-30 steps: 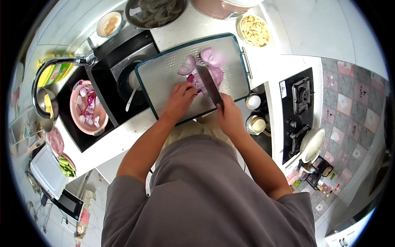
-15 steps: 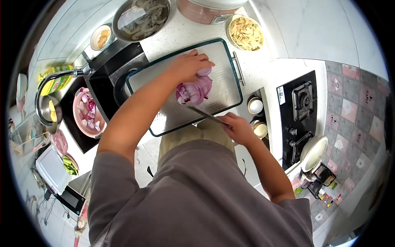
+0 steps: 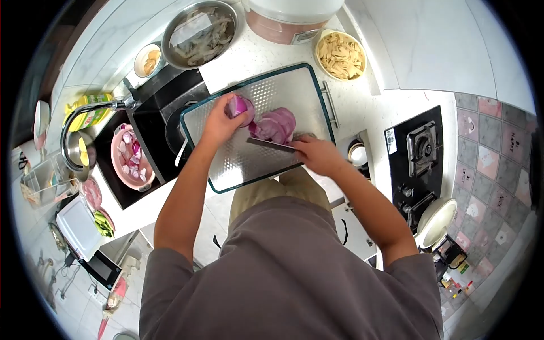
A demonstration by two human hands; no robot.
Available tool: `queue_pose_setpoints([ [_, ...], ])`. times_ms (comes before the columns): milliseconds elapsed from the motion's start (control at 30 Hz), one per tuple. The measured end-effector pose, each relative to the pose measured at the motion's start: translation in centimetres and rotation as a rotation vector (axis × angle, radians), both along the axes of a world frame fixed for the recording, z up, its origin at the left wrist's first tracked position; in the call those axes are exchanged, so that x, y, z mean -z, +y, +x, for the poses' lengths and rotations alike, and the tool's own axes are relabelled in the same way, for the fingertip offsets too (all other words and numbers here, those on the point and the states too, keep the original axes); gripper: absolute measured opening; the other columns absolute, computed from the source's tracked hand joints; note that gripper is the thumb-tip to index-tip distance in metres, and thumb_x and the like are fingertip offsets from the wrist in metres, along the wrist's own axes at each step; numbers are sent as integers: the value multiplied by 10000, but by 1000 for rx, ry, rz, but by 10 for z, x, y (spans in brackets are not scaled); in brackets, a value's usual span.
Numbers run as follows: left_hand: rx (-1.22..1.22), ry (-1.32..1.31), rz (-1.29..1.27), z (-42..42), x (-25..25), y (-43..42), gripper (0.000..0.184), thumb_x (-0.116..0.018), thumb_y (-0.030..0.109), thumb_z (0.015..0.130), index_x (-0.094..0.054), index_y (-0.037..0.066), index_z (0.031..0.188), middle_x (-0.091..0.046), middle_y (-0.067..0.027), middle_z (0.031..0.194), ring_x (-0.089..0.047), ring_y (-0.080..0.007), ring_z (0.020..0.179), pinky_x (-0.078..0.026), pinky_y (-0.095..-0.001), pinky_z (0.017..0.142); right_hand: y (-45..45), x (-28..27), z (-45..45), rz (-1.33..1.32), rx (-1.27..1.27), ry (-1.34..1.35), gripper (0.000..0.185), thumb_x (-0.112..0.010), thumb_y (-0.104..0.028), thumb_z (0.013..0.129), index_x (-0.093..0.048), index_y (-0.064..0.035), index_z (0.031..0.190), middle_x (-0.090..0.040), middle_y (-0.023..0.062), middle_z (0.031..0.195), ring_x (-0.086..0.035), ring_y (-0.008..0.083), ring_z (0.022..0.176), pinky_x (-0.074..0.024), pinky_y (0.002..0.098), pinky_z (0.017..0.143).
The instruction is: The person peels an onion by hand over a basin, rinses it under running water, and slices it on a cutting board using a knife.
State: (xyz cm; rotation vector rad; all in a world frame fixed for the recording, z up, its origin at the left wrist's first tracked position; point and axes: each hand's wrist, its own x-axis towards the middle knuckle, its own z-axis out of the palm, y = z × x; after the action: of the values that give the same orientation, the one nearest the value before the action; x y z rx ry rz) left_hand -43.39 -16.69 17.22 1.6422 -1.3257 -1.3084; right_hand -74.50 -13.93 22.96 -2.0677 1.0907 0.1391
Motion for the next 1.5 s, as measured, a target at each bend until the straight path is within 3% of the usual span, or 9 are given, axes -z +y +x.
queue_pose_setpoints([
  [400,-99,250,56,-51,11,-30,625,-849,207,829,-556,25,1350,-625,-122,1248,-620,-198,1093,-509,-333,949,-59,-23,-33,-186,-129,100,389,-623,-148,933,-680,-317,1278,-665,28,1129,-686,281,972,-562,420,776],
  [533,-134,-24,-129,-26,15,-7,660,-868,202,782,-574,71,1358,-606,-151,1271,-616,-279,1134,-504,-369,978,-31,-28,-33,-83,5,-59,378,-610,-148,962,-674,-316,1294,-666,32,1171,-680,286,996,-559,409,810],
  [667,-73,-431,-100,-8,-27,48,716,-872,169,726,-580,106,1377,-586,-166,1281,-587,-367,1153,-498,-409,1000,2,-26,-32,180,273,-222,367,-624,-107,970,-654,-188,1327,-679,75,1110,-674,275,918,-540,368,766],
  [700,-7,-482,-141,-7,-24,62,780,-865,135,697,-555,132,1412,-584,-140,1286,-559,-361,1179,-498,-419,1010,11,-24,-30,264,413,-275,344,-619,-77,983,-633,-82,1327,-676,83,1000,-643,200,739,-514,323,656],
  [833,187,-548,-224,-17,-23,90,843,-846,83,676,-502,147,1443,-551,-99,1327,-506,-331,1257,-498,-426,1034,40,-5,-12,359,741,-398,335,-606,-74,1007,-589,-6,1334,-620,70,850,-543,95,576,-468,274,540],
  [1167,59,-365,-221,5,-10,110,679,-809,52,717,-541,72,1341,-518,-148,1348,-570,-372,1186,-515,-426,986,50,-13,31,271,654,-373,328,-621,-72,990,-597,-13,1313,-624,87,929,-573,140,595,-481,295,557],
  [1267,77,-178,-8,17,-24,94,570,-801,147,786,-561,40,1292,-546,-176,1309,-609,-374,1130,-518,-414,961,53,-15,37,300,691,-379,321,-618,-75,994,-599,-10,1308,-626,88,930,-577,131,602,-477,298,559],
  [1333,287,-112,422,25,-35,78,524,-766,242,861,-561,16,1287,-566,-189,1275,-623,-361,1100,-518,-412,946,55,-13,40,289,690,-368,335,-613,-55,992,-595,-12,1323,-623,81,936,-572,120,602,-476,286,550],
  [1500,163,-157,252,12,-6,77,486,-769,290,876,-600,17,1241,-564,-173,1283,-611,-370,1088,-509,-426,969,60,-2,42,187,605,-317,343,-616,-53,987,-596,-7,1326,-633,96,936,-572,125,590,-479,281,546],
])
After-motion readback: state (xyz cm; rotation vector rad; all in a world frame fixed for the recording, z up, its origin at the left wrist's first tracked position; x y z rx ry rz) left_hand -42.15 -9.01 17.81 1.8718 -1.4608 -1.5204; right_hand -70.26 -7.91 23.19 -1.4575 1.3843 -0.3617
